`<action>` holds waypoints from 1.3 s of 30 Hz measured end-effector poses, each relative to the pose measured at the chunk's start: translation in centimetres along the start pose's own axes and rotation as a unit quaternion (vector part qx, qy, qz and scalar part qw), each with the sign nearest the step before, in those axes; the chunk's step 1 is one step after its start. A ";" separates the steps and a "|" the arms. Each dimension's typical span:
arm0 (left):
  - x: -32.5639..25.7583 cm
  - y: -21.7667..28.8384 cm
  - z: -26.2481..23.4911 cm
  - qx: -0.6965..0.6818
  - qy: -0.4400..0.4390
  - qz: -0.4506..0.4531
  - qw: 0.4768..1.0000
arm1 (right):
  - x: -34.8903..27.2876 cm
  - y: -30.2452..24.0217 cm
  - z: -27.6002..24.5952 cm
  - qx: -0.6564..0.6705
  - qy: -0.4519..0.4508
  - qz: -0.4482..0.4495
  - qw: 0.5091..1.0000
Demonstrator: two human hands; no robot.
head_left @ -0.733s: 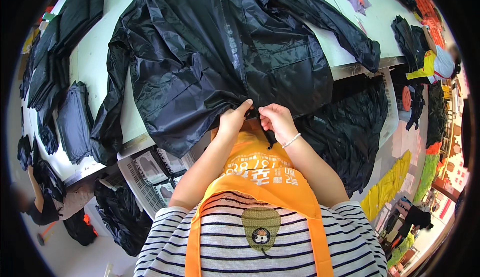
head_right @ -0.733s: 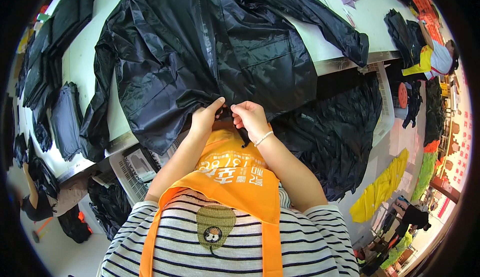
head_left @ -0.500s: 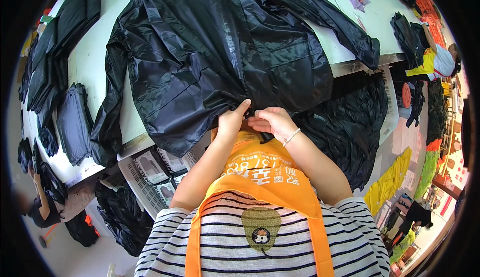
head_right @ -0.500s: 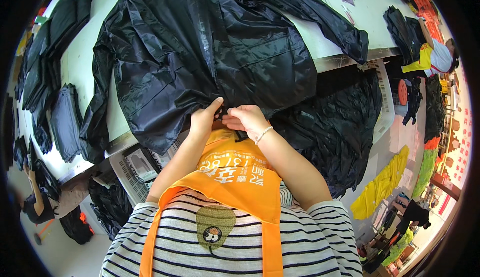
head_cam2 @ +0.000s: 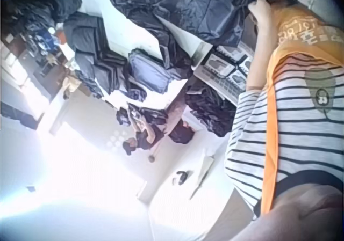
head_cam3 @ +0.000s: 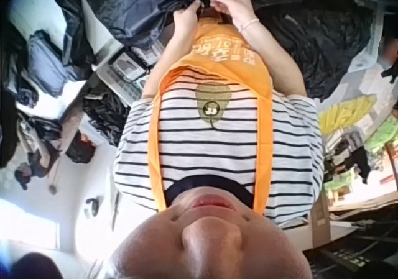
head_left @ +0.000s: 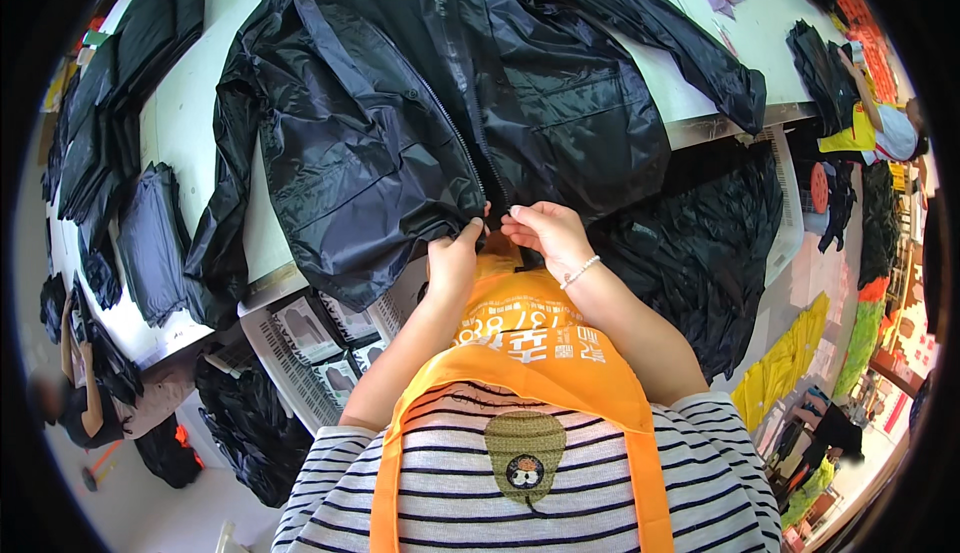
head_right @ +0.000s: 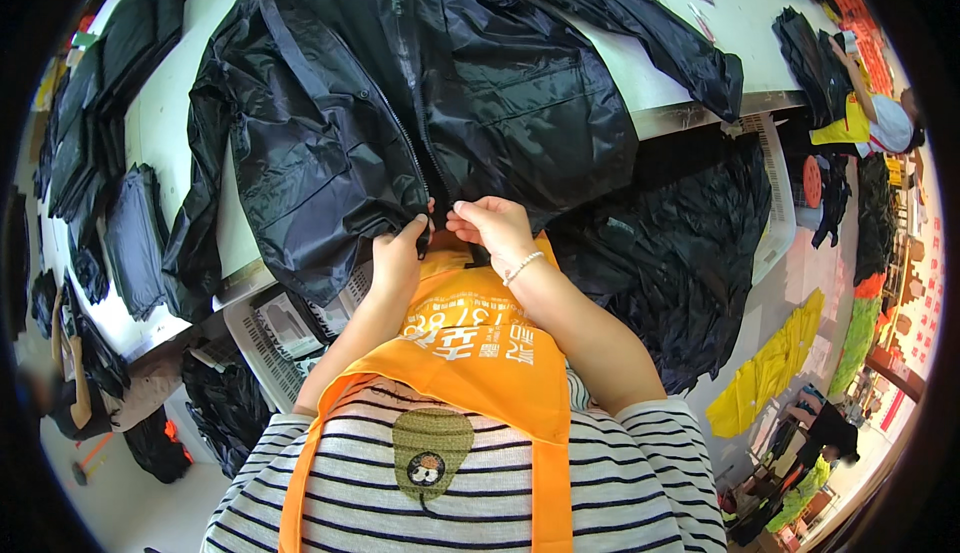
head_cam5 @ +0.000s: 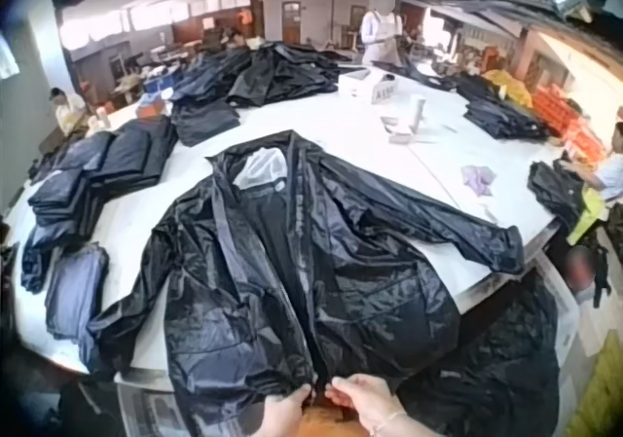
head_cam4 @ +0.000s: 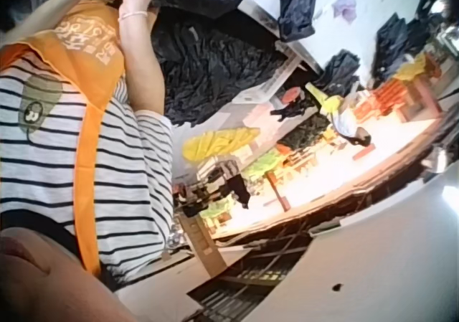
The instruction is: The person folds a black jacket on a table, smoothing the fabric and aligning the edges. They then place the folded jacket into a white plastic basket below the table.
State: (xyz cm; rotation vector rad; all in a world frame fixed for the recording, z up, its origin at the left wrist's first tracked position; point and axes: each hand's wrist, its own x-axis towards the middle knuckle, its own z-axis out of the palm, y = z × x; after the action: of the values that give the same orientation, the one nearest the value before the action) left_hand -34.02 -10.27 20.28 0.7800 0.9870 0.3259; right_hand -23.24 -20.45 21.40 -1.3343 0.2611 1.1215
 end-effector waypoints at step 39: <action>2.1 -3.0 -5.3 0.383 -0.011 0.159 0.910 | 3.8 -4.0 4.2 -0.767 -0.247 -0.494 0.327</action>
State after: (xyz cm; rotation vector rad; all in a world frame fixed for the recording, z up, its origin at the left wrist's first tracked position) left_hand -37.66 -8.87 15.16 1.6680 0.9639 0.1991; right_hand -20.19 -14.33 22.43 -1.8913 -2.4177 0.2399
